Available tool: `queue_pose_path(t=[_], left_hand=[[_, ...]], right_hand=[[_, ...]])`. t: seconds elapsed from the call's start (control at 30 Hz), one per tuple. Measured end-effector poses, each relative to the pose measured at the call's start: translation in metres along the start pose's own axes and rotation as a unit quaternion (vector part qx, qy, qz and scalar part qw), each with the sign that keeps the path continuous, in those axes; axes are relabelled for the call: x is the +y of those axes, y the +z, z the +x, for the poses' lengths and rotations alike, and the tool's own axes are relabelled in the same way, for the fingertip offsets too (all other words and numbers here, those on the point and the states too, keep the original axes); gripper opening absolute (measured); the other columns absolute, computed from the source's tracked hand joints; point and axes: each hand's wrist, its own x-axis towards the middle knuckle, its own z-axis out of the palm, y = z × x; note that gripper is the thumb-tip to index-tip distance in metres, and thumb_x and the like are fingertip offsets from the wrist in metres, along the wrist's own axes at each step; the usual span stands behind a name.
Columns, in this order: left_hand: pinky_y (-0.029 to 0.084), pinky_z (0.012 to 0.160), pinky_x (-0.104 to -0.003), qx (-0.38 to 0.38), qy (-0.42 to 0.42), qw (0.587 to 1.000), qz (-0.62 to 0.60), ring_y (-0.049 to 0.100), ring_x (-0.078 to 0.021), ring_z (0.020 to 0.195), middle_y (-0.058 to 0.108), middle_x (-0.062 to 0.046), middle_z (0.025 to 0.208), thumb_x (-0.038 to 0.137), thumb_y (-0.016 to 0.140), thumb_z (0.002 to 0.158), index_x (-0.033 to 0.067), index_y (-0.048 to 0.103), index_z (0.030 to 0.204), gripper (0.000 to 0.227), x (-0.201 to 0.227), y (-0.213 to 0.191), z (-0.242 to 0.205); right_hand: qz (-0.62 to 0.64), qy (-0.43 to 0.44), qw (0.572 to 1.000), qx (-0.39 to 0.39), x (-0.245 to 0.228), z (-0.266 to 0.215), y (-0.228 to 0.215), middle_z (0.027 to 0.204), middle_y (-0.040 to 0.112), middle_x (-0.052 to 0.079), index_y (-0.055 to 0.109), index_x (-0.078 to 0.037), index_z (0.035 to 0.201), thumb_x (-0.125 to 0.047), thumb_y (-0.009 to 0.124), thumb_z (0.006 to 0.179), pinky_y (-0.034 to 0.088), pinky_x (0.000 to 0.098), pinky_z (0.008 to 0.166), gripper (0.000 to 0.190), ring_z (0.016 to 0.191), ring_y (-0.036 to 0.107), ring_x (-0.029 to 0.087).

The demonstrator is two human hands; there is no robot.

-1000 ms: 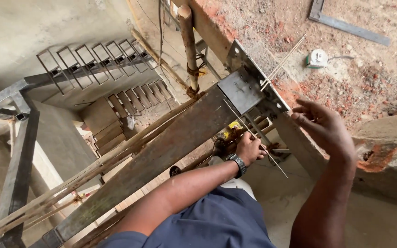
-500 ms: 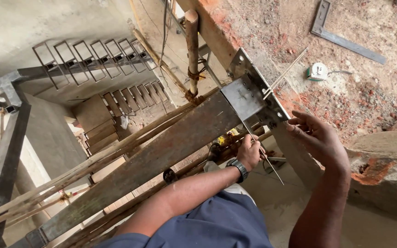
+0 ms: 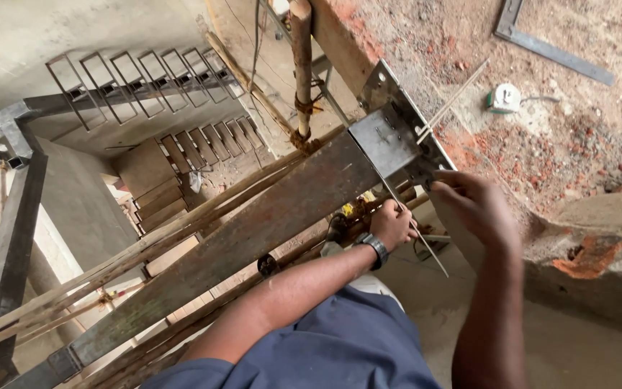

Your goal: The person positions a metal bracket onto a vertical steel beam and welds it in place using a welding torch. They adjust the bracket and welding rod several times while applying welds along the joint, producing bright sparks and molten metal.

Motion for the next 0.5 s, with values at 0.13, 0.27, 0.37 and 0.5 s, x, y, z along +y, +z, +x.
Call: queue_pose_path(t=[0.13,0.27,0.37,0.5], left_hand=[[0.056,0.047,-0.028,-0.006,-0.016,1.0,0.004,0.073,-0.0165,0.061,0.074,-0.011,0.083,0.015,0.057,0.102,-0.0001,0.056,0.105,0.015,0.005,-0.002,-0.001],[0.057,0.05,-0.033,0.028,0.034,0.996,0.078,0.073,-0.0211,0.061,0.076,-0.014,0.081,0.015,0.057,0.098,0.0029,0.064,0.112,0.02,0.013,-0.011,-0.007],[0.06,0.056,-0.036,0.057,0.082,0.982,0.16,0.075,-0.0235,0.063,0.077,-0.017,0.08,0.014,0.06,0.097,0.0004,0.069,0.105,0.018,0.012,-0.015,-0.009],[0.06,0.062,-0.037,0.071,0.1,0.982,0.144,0.076,-0.0254,0.07,0.077,-0.018,0.084,0.014,0.063,0.094,0.0017,0.071,0.101,0.017,0.008,-0.018,-0.007]], right_hand=[[-0.076,-0.004,0.997,-0.023,0.03,0.022,0.052,0.107,0.08,0.008,0.077,-0.014,0.12,-0.029,0.074,0.092,0.063,0.0352,0.077,0.032,0.085,0.075,0.016],[-0.135,-0.011,0.991,-0.006,0.045,0.039,0.095,0.1,0.08,0.009,0.078,-0.015,0.116,-0.03,0.076,0.092,0.064,0.0356,0.072,0.028,0.077,0.077,0.018],[-0.141,-0.019,0.989,0.045,0.057,0.043,0.111,0.099,0.08,0.01,0.079,-0.014,0.112,-0.03,0.077,0.091,0.063,0.0368,0.073,0.027,0.077,0.077,0.02],[-0.111,-0.077,0.986,0.102,0.061,0.045,0.12,0.102,0.078,0.012,0.081,-0.009,0.105,-0.028,0.078,0.088,0.061,0.0388,0.074,0.025,0.081,0.076,0.024]])
